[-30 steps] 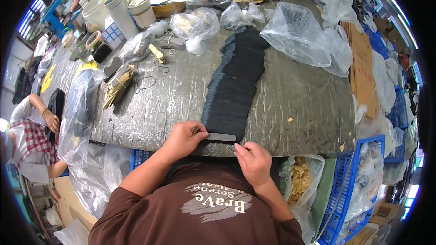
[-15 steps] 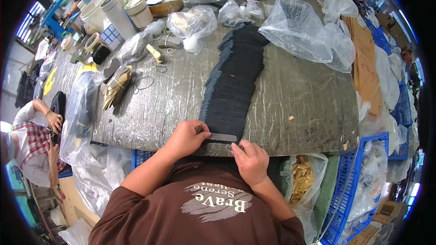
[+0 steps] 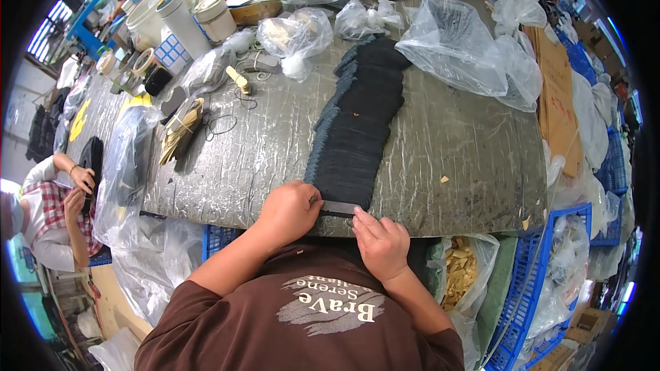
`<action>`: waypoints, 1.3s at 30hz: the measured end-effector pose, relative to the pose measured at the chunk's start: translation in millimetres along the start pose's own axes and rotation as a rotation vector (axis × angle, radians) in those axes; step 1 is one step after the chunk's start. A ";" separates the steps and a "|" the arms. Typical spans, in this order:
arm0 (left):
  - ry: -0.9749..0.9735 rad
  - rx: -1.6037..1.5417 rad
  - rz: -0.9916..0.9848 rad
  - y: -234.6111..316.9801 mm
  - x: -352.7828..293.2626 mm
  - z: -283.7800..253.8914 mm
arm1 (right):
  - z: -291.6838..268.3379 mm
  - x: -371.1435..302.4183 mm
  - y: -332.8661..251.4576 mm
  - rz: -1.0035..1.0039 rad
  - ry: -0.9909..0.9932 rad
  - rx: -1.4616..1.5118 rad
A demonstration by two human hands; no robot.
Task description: Stack, sort, and bag black shoe components at a workbench.
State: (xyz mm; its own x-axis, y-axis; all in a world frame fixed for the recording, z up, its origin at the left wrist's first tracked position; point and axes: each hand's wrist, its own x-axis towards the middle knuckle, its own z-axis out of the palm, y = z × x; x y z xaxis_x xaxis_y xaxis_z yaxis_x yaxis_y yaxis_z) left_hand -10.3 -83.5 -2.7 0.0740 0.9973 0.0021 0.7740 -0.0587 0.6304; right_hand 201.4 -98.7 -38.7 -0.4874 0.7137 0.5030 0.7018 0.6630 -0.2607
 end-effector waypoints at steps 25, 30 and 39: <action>-0.084 -0.056 0.411 11.0 -17.6 -12.3 | -8.6 53.5 -35.9 0.281 -0.110 0.855; -0.091 -0.036 0.445 7.1 -12.5 -5.2 | -14.7 48.4 -32.6 0.421 -0.216 1.034; -0.088 -0.106 0.449 6.8 -15.2 -2.1 | -13.5 51.8 -31.7 0.450 -0.224 1.081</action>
State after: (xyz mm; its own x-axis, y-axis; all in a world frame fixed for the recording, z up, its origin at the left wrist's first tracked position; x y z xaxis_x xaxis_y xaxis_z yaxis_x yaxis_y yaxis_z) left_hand -7.5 -99.0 3.2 0.4434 0.8663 0.2300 0.5853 -0.4742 0.6577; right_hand 160.9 -85.7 6.8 -0.4647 0.8833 0.0613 0.0839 0.1129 -0.9901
